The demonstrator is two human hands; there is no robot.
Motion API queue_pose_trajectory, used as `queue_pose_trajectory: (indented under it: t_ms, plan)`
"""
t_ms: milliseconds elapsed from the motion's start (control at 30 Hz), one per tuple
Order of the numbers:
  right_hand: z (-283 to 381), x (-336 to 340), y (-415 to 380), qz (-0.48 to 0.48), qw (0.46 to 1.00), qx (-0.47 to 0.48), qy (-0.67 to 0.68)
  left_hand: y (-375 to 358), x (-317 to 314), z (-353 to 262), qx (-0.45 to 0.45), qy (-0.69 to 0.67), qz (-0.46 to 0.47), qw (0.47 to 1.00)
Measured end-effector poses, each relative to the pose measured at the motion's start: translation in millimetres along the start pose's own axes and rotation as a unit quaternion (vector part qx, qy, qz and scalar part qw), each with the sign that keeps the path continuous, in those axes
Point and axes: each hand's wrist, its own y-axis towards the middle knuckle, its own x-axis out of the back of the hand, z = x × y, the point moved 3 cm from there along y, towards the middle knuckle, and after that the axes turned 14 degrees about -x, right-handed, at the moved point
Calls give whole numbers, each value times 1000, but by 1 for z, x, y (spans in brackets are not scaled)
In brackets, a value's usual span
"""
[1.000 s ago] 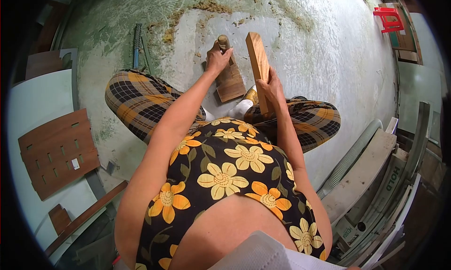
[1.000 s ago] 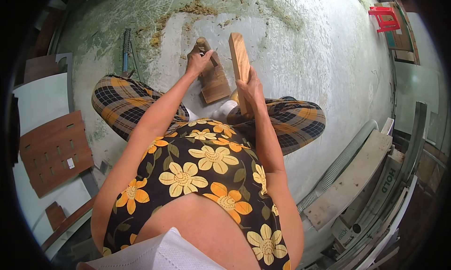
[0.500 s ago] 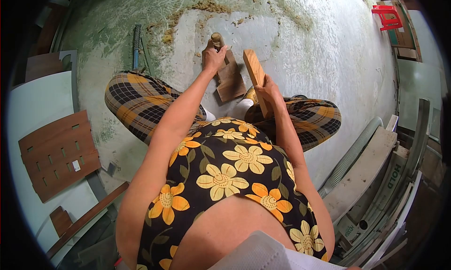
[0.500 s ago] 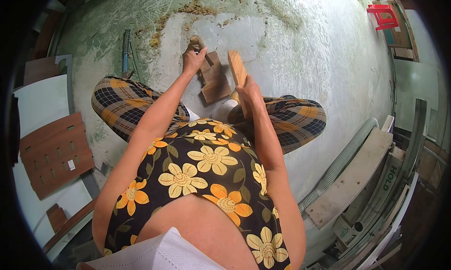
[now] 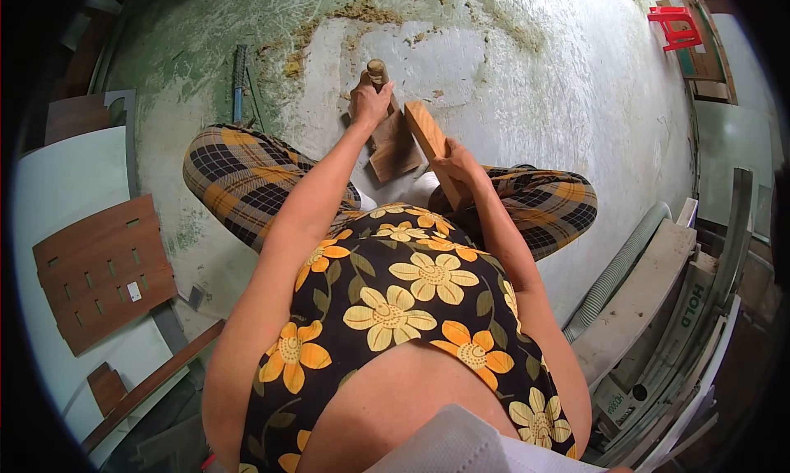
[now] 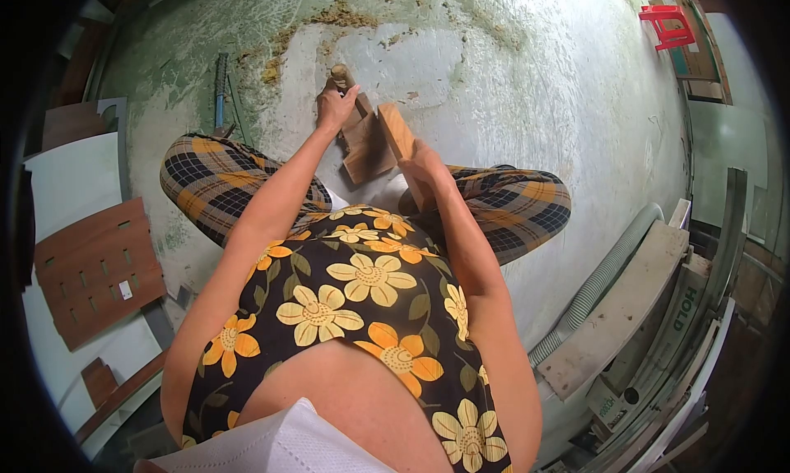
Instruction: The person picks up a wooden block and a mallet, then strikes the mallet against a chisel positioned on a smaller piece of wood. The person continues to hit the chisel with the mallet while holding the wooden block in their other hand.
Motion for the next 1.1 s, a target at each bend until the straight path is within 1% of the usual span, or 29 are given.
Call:
queue_pose_trajectory:
  t_ms: [100, 133, 200, 233, 300, 467, 500, 600, 700, 800, 933, 1100]
  plan:
    - [8, -1, -4, 14, 1000, 4, -8, 0, 5, -4, -19, -15, -45, 999]
    - [10, -2, -6, 19, 1000, 1, -12, 0, 4, -2, -16, -11, -44, 999]
    - [3, -5, 6, 14, 999, 21, 23, 1, 4, 2, -12, -1, -42, 999]
    - [0, -6, 10, 11, 999, 31, 41, 1, 7, -1, 19, -1, -17, 1000]
    - [1, 3, 8, -32, 997, 38, 63, 1, 16, -13, 80, -2, 33, 996]
    - [4, 24, 0, -123, 986, 48, 100, 0, 15, -15, 22, -45, 7, 999]
    - [4, 25, 0, -119, 983, 53, 126, -1, 13, -14, 9, -48, 3, 999]
    - [3, 26, -1, -147, 975, 80, 144, -2, 7, -10, -5, -39, 22, 999]
    - [12, 30, -12, -132, 975, 81, 158, -3, 3, -5, -9, -34, 28, 999]
    - [23, 35, -26, -120, 973, 94, 172, -2, 4, -2, -20, -54, -10, 998]
    - [23, 33, -24, -129, 969, 105, 181, 0, 11, -11, -15, -60, -1, 998]
    - [26, 37, -32, -120, 975, 84, 168, 2, 7, -9, -19, -61, 15, 998]
